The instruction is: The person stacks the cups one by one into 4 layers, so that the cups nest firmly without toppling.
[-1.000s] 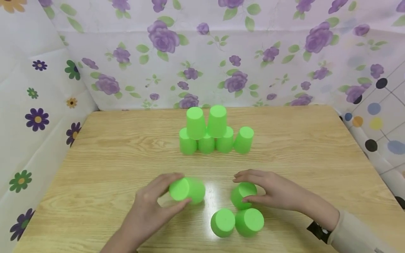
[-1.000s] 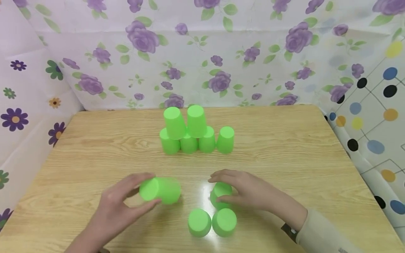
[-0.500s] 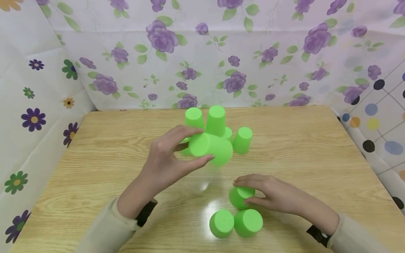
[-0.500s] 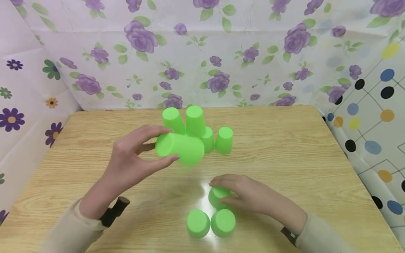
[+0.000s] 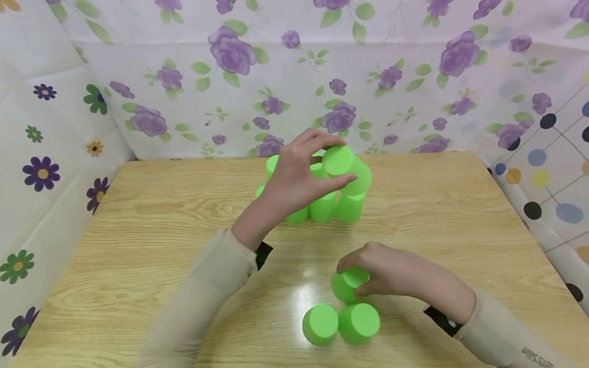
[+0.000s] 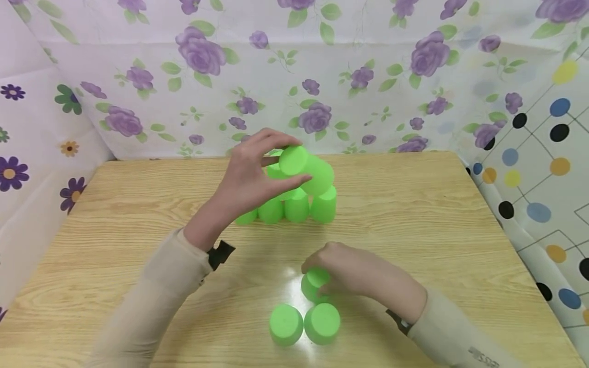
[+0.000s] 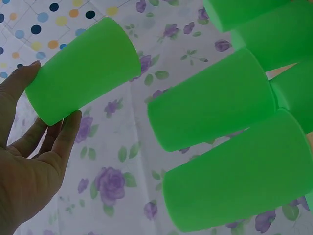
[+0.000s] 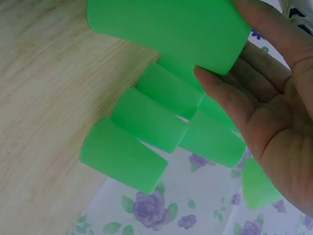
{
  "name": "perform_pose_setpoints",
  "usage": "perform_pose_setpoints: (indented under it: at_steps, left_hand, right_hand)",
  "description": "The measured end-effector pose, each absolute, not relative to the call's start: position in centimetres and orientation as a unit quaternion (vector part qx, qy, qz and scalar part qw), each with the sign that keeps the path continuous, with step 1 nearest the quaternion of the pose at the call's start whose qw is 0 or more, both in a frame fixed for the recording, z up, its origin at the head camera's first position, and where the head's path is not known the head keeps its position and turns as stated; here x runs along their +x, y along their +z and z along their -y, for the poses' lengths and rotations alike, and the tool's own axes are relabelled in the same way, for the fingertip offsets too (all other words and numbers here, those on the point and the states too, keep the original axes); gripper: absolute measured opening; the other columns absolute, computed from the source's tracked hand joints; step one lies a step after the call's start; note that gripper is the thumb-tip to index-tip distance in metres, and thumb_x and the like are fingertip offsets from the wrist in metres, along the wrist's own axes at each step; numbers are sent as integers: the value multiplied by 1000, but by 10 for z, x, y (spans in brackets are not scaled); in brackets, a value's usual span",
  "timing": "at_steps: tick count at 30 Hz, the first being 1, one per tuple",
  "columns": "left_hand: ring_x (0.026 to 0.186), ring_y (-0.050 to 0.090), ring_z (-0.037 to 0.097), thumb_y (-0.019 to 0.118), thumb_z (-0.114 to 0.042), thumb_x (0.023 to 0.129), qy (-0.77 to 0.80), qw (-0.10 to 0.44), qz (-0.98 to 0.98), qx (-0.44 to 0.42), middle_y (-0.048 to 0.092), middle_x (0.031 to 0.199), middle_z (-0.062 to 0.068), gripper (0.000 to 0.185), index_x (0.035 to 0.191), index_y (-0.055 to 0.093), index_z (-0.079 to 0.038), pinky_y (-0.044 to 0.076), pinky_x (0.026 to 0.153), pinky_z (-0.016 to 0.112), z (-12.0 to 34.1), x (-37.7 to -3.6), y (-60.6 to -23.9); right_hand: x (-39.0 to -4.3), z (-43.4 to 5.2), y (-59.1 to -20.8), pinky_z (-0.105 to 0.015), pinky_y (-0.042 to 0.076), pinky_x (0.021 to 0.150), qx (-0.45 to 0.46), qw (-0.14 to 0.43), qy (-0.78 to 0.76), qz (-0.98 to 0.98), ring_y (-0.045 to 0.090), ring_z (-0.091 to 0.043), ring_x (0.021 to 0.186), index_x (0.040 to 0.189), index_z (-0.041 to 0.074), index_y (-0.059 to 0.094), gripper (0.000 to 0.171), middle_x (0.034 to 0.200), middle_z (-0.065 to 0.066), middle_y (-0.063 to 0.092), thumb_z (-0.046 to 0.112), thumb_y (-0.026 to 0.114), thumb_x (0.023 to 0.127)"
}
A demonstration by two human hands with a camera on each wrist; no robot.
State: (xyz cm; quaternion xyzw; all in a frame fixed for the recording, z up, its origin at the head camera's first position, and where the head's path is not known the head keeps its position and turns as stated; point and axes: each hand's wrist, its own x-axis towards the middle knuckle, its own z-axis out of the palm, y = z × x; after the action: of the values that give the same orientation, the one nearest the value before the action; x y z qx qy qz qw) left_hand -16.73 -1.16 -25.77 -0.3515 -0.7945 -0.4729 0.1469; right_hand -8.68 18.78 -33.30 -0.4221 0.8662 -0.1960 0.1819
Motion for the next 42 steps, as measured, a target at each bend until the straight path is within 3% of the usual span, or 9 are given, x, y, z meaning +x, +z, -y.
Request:
perform_pose_setpoints:
  at_steps: [7, 15, 20, 28, 36, 42]
  left_hand:
    - [98, 54, 13, 78, -22, 75, -414, 120, 813, -391, 55, 109, 6, 46, 113, 61, -3, 47, 81, 12, -5, -197, -258]
    - [96, 50, 13, 76, -27, 78, -344, 76, 839, -416, 54, 106, 4, 42, 110, 60, -4, 45, 81, 20, -12, -223, -261]
    - [99, 49, 12, 74, -32, 79, -302, 17, 870, -390, 55, 110, 1, 44, 113, 60, -8, 44, 80, 19, -15, -229, -266]
    - [114, 50, 17, 72, -36, 80, -256, -1, 889, -379, 55, 121, 3, 47, 117, 60, -9, 44, 93, 24, -15, -236, -271]
    - [101, 52, 14, 71, -37, 81, -248, -28, 894, -373, 54, 112, 2, 48, 119, 60, -9, 46, 87, 26, -14, -236, -277]
    - [108, 51, 16, 71, -36, 82, -227, -47, 899, -371, 54, 119, 4, 51, 123, 58, -9, 44, 93, 27, -17, -238, -277]
  right_hand:
    - [-86, -186, -329, -20, 52, 73, -424, 183, -197, -865, 61, -2, 84, 105, 7, 68, 36, 97, 4, 68, 12, 80, 71]
    - [-84, -188, -332, -21, 53, 75, -411, 191, -212, -866, 61, -3, 87, 107, 6, 67, 38, 100, 2, 68, 11, 79, 71]
    - [-83, -189, -334, -21, 53, 77, -407, 192, -216, -867, 61, -3, 90, 107, 5, 67, 39, 102, 2, 69, 10, 79, 71]
    - [-83, -188, -333, -22, 53, 79, -401, 186, -219, -870, 62, -5, 92, 107, 4, 67, 40, 105, -1, 69, 10, 79, 70]
    - [-83, -190, -336, -23, 53, 79, -392, 186, -237, -869, 62, -5, 92, 107, 5, 68, 39, 105, 0, 69, 10, 79, 70]
    - [-84, -190, -338, -22, 53, 78, -395, 182, -243, -867, 61, -2, 89, 106, 6, 68, 38, 103, 1, 69, 10, 79, 69]
